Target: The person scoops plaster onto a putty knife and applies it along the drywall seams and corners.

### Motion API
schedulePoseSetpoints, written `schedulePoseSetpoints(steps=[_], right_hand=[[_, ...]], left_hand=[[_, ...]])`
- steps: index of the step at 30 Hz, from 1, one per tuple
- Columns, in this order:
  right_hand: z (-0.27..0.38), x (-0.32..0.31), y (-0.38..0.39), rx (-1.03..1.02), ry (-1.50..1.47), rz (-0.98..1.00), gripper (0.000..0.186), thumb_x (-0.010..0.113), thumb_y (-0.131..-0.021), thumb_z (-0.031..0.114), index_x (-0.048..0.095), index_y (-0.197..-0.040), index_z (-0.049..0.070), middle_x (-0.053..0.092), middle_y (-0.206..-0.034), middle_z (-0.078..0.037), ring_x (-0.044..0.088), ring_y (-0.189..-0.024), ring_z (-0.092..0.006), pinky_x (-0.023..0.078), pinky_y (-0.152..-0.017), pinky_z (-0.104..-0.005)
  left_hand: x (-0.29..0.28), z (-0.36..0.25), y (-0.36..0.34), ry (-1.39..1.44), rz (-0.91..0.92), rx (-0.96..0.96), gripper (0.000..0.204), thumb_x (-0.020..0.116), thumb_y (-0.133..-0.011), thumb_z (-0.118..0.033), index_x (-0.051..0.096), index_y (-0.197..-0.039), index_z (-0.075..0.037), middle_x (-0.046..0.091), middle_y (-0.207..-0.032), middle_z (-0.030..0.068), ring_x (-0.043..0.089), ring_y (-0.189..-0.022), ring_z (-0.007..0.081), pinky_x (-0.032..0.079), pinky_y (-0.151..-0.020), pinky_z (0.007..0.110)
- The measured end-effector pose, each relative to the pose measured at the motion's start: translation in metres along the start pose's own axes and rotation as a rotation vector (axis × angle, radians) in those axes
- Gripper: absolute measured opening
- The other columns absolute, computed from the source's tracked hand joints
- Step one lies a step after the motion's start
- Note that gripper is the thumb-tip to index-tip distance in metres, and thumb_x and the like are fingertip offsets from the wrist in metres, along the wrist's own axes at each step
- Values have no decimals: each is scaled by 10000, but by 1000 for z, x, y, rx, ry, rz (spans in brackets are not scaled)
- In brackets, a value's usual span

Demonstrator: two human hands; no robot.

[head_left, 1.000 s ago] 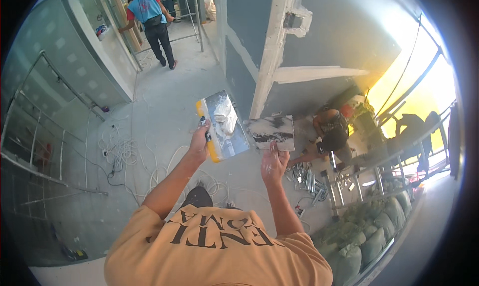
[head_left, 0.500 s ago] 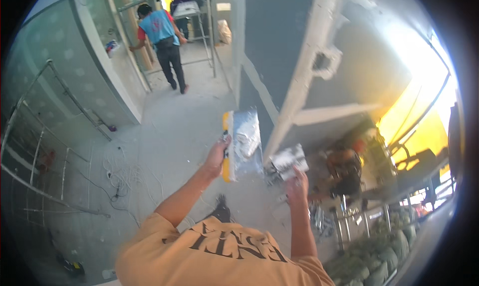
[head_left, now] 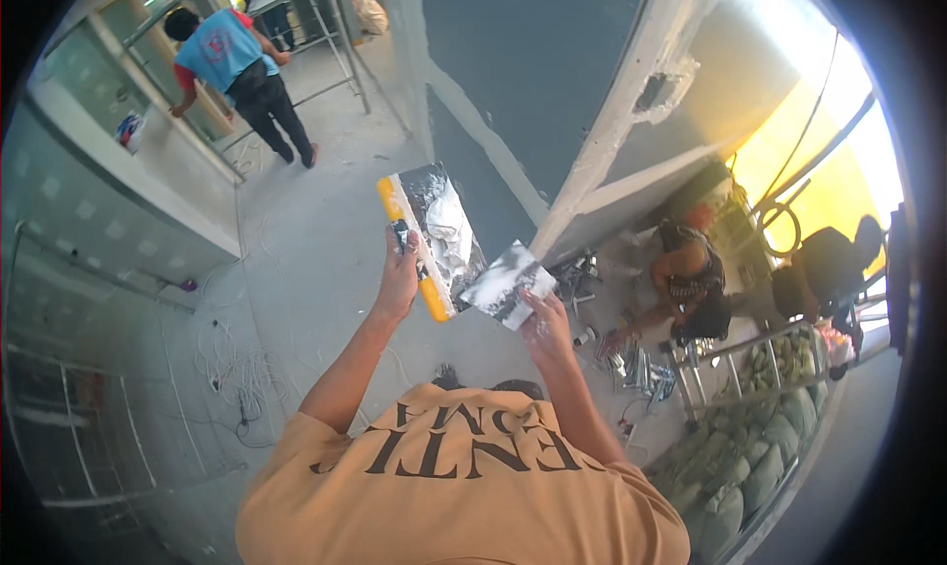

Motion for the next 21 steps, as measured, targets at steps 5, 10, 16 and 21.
schedulePoseSetpoints(steps=[5,10,16,21], right_hand=[[8,-43,-56,-10,51,-12,313,606,-956,33,563,-1265,6,650,-1186,-65,642,-1069,-175,509,-937,-342],[16,-56,-83,24,-26,9,290,622,-937,34,585,-1224,16,669,-1133,-59,659,-1026,-169,529,-900,-331],[40,-146,-144,265,-146,63,262,634,-894,84,629,-1150,31,690,-1109,-69,676,-1006,-169,541,-880,-314],[111,-224,-155,447,-159,109,242,636,-899,125,654,-1126,42,702,-1046,-54,676,-943,-166,556,-845,-313]], left_hand=[[50,42,-22,-158,88,27,553,471,-1074,-345,263,-1489,-45,498,-1207,54,474,-1086,122,423,-962,285],[71,55,-30,-222,179,-51,651,449,-1080,-341,137,-1533,8,473,-1328,110,475,-1185,157,400,-1023,298],[119,120,-50,-38,159,-155,621,470,-1071,-346,202,-1542,-41,486,-1311,68,500,-1158,138,436,-999,305],[241,141,-55,122,224,-278,586,491,-1062,-336,265,-1542,-85,537,-1301,59,563,-1113,146,494,-956,327]])
Point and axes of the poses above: each hand's wrist, its own y-axis away from the middle knuckle, its own x-axis out of the palm, z = x × y, the point moved 9 cm from there along -y, towards the middle knuckle
